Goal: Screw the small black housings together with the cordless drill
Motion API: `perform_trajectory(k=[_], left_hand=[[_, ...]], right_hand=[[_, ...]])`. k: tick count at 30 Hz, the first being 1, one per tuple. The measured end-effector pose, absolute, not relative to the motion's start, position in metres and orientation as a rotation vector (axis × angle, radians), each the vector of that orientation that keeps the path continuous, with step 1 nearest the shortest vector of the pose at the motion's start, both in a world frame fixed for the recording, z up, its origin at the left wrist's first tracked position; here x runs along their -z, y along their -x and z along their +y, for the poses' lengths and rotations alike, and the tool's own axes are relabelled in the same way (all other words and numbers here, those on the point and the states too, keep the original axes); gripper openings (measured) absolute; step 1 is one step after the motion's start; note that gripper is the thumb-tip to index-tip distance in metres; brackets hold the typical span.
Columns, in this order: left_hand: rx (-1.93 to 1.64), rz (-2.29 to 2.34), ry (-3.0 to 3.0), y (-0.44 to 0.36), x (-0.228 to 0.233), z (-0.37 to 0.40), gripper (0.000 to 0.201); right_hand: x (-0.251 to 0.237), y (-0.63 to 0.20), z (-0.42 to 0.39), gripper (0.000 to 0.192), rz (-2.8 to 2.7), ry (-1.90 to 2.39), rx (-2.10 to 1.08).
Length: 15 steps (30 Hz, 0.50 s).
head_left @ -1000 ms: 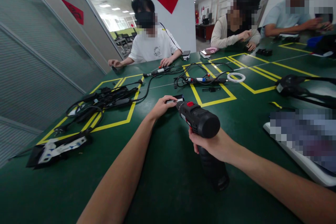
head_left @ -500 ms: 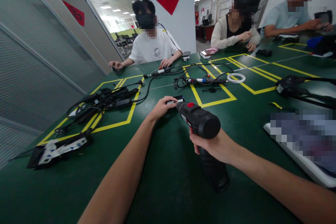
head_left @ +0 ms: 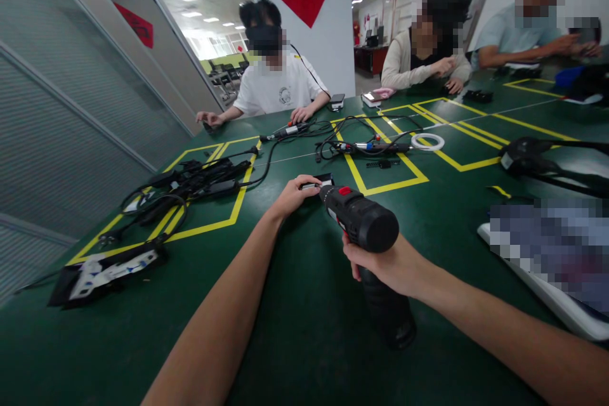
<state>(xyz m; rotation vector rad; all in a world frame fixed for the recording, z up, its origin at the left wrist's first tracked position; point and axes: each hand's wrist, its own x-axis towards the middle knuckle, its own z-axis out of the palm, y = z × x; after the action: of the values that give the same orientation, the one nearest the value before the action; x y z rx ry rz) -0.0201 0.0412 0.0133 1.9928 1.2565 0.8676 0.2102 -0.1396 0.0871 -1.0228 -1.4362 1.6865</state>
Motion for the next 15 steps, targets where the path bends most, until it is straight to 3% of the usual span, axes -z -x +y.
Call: perform_trajectory(k=[15], left_hand=[[-0.864, 1.275, -1.979, 0.0191, -0.0164, 0.0393, 0.032]], right_hand=[[-0.0846, -0.2121, -0.1384, 0.056, -1.45, 0.989, -1.693]])
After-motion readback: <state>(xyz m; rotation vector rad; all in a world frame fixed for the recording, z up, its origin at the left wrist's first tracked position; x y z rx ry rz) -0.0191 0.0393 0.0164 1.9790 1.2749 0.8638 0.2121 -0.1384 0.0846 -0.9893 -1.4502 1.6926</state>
